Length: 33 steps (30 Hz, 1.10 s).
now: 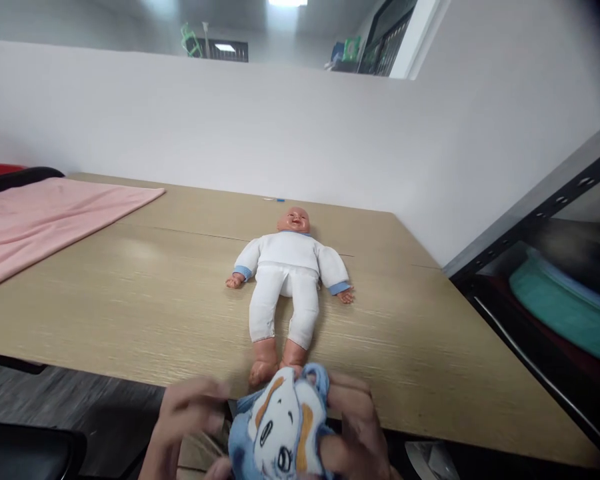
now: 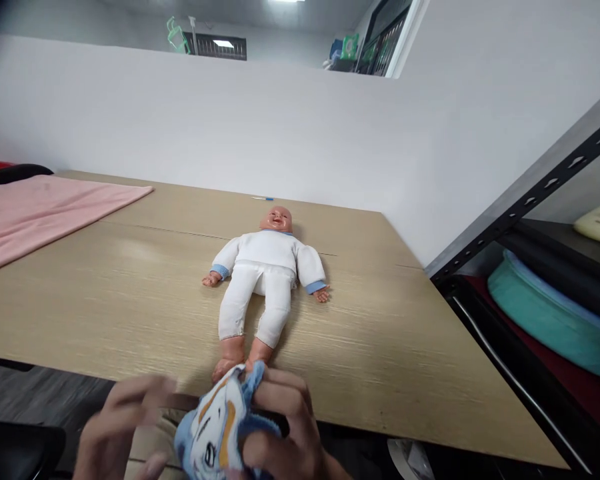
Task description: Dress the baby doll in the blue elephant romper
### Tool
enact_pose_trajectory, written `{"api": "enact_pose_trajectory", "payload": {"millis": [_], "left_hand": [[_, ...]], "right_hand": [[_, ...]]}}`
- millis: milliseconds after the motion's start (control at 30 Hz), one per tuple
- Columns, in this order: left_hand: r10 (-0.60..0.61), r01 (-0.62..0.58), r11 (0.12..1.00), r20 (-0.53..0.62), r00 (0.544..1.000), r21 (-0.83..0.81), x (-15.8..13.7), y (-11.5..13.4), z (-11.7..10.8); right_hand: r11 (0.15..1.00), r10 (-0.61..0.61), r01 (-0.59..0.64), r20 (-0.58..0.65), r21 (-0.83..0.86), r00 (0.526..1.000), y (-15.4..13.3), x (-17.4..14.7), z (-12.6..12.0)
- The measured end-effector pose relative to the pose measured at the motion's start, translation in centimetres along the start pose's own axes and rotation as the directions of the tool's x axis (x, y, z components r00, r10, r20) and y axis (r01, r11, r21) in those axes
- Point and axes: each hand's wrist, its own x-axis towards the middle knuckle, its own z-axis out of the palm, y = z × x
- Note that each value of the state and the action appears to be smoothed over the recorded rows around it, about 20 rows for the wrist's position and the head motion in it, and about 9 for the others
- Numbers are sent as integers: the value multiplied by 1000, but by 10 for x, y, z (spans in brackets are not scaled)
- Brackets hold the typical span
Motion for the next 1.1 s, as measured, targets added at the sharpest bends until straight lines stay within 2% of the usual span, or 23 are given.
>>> {"api": "enact_pose_trajectory", "payload": {"millis": [33,67,100,167,200,267,333,467,533,600,667,733,767,833,867,933,1100], "left_hand": [[-117,119,993,91,989,-24,21,3,2],[-174,196,977,214,961,-85,44,5,4],[-186,257,955,371,910,-151,66,6,7],[-115,342,902,617,778,-263,109,4,14],[-69,368,877,677,733,-308,128,1,18],[28,389,816,700,713,-428,161,-6,27],[74,375,787,679,730,-489,187,-12,35],[66,273,835,579,813,-479,228,-14,41],[108,213,861,575,811,-462,243,-13,41],[148,143,902,601,786,-408,254,-14,42],[181,60,933,609,772,-354,260,-16,44],[230,-11,935,586,777,-354,264,-20,47],[254,-40,930,563,787,-364,265,-22,48],[272,-74,924,511,816,-374,267,-26,51],[262,-75,926,487,833,-370,268,-27,52],[223,-51,930,448,866,-365,272,-30,52],[109,73,926,449,887,-370,282,-39,55]], "right_hand": [[1000,10,-10,30,3,999,6,17,-4],[1000,23,-23,17,4,1000,12,32,-8],[1000,23,-23,20,-7,1000,17,44,-11],[1000,18,-18,18,-14,1000,27,64,-15],[1000,10,-10,7,-11,1000,33,71,-15],[1000,9,-9,-47,-5,999,47,81,-16],[1000,19,-21,-126,-16,992,64,88,-18],[996,58,-73,-243,-50,968,99,95,-24],[993,106,-115,-251,-22,962,113,99,-27],[985,155,-133,-230,109,961,126,104,-30],[928,222,-171,-123,330,967,136,109,-34],[817,296,-311,110,485,949,146,114,-39],[775,322,-398,236,491,917,150,116,-41],[757,351,-515,414,403,840,158,120,-46],[770,359,-535,456,349,814,160,122,-46],[795,371,-536,469,286,801,164,127,-45],[727,418,-568,408,385,812,169,140,-31]]}}
